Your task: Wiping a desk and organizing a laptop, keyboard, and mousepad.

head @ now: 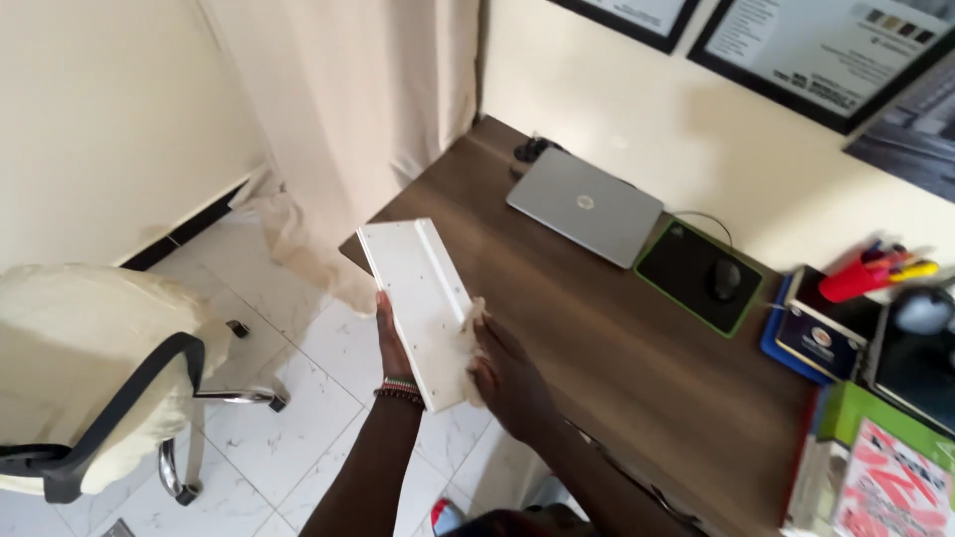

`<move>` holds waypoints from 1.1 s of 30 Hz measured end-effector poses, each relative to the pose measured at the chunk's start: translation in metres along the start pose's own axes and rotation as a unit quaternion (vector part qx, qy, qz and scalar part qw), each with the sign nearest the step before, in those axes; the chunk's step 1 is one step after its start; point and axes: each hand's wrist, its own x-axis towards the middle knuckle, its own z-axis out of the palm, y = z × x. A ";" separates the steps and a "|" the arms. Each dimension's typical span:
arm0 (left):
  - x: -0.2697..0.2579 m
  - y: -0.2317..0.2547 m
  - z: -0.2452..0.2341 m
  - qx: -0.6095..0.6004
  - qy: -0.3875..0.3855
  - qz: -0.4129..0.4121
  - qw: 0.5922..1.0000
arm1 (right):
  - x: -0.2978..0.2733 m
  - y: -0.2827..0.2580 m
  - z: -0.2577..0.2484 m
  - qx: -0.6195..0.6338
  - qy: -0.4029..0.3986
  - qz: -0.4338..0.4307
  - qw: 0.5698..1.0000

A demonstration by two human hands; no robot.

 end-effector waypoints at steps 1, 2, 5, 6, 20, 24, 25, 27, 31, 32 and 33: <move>-0.001 -0.004 0.003 0.013 0.005 0.003 1.000 | -0.011 -0.005 -0.010 0.050 -0.035 0.048 0.997; -0.002 -0.017 0.004 0.015 0.005 -0.002 1.000 | -0.015 -0.002 -0.015 0.049 -0.033 0.053 0.997; -0.003 -0.055 0.022 0.027 -0.025 -0.034 0.999 | -0.018 0.012 -0.036 0.047 -0.019 0.186 0.981; -0.006 -0.067 0.035 0.045 -0.034 -0.052 0.997 | -0.015 0.017 -0.047 0.049 -0.065 0.343 0.936; -0.061 -0.325 0.154 0.100 -0.137 -0.340 0.925 | -0.220 0.175 -0.229 -0.191 0.112 0.494 0.841; -0.084 -0.410 0.169 0.126 -0.171 -0.397 0.893 | -0.287 0.202 -0.302 -0.229 0.119 0.597 0.759; -0.090 -0.429 0.172 0.137 -0.173 -0.411 0.884 | -0.300 0.206 -0.319 -0.236 0.134 0.624 0.733; -0.099 -0.455 0.189 0.136 -0.164 -0.441 0.872 | -0.344 0.237 -0.340 -0.245 0.164 0.613 0.733; -0.121 -0.482 0.218 0.100 -0.149 -0.511 0.841 | -0.394 0.269 -0.370 -0.212 0.176 0.622 0.733; -0.122 -0.487 0.221 0.101 -0.150 -0.511 0.840 | -0.402 0.275 -0.372 -0.211 0.178 0.623 0.732; -0.123 -0.492 0.222 0.094 -0.160 -0.514 0.837 | -0.409 0.280 -0.373 -0.187 0.140 0.616 0.753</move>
